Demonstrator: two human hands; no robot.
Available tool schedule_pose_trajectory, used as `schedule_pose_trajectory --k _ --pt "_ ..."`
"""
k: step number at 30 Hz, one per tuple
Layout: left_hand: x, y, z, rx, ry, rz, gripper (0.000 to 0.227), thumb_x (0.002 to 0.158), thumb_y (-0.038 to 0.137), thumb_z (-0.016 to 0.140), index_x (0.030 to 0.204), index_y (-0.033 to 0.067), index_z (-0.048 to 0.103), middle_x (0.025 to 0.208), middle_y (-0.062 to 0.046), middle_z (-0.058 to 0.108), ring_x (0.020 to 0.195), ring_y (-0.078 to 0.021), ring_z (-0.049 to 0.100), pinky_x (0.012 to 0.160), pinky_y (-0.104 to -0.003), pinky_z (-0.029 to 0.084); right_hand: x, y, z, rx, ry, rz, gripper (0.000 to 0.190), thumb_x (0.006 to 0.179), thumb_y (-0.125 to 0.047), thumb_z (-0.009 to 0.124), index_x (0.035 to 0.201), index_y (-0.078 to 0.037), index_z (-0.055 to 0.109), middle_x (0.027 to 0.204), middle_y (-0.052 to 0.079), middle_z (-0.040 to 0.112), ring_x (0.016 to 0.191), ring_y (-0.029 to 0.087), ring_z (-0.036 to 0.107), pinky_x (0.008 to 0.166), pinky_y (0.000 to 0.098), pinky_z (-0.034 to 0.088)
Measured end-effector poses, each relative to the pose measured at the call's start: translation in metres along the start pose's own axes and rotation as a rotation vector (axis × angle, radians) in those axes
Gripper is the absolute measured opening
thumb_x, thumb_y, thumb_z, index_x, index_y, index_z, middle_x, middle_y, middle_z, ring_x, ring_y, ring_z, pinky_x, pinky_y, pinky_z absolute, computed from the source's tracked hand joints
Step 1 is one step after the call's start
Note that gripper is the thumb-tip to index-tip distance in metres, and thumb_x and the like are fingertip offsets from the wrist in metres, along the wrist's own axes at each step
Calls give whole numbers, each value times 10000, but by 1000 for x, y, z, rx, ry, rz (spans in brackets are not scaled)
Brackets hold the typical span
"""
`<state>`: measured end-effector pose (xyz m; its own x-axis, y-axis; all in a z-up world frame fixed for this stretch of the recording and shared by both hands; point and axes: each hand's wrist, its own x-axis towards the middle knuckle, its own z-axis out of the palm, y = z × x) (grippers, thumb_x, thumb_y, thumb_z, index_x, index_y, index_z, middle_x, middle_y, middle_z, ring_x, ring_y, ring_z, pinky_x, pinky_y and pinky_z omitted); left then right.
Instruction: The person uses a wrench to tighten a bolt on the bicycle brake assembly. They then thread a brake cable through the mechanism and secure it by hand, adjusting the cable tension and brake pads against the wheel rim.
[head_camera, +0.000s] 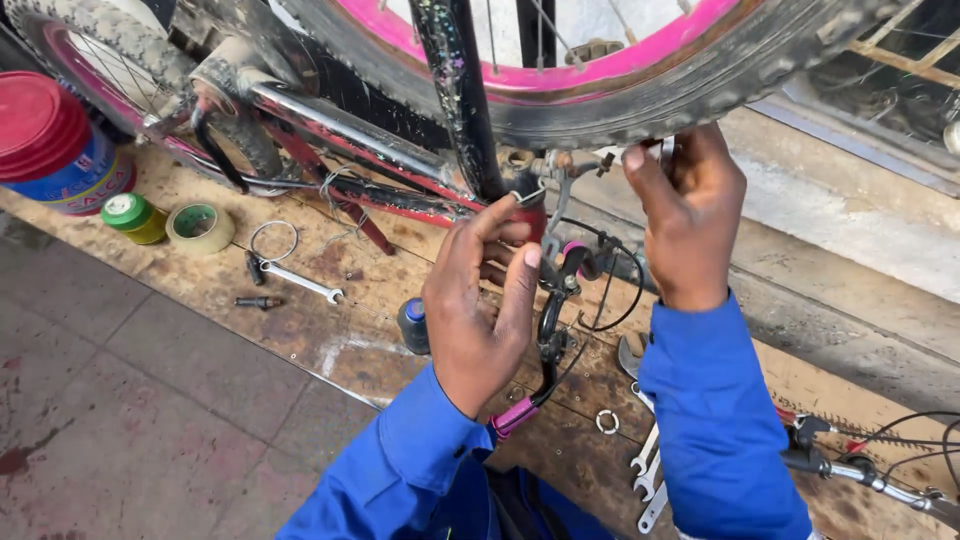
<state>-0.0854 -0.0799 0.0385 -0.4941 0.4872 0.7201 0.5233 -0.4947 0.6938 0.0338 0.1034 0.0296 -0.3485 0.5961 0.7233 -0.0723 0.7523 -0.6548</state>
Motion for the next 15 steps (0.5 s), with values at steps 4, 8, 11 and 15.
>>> schedule_pose_trajectory --k 4,8,11,15 --pt "-3 -2 7 -40 -13 -24 336 1001 55 530 1310 -71 494 1012 -221 632 790 -332 670 621 -407 580 28 -29 15 131 34 39 293 925 43 571 1212 -12 600 995 127 625 1052 182 518 897 487 519" --pt "9 -2 8 -174 -62 -53 253 983 60 543 1215 -21 601 999 -154 678 826 -282 697 634 -355 573 44 -18 20 179 25 103 234 936 30 546 1155 -39 592 949 102 610 977 159 512 831 435 485" --pt "10 0 6 -136 -90 -41 237 984 68 542 1193 -5 625 1017 -149 684 862 -282 687 672 -357 556 47 -9 24 225 11 175 190 944 19 525 1106 -62 585 909 81 597 912 139 506 775 390 455" --pt "13 -3 4 -69 -130 -10 258 965 90 586 1208 10 622 1024 -135 674 876 -272 690 663 -340 582 41 -3 26 300 -15 247 148 957 2 494 1033 -96 575 849 48 577 816 109 497 690 323 412"
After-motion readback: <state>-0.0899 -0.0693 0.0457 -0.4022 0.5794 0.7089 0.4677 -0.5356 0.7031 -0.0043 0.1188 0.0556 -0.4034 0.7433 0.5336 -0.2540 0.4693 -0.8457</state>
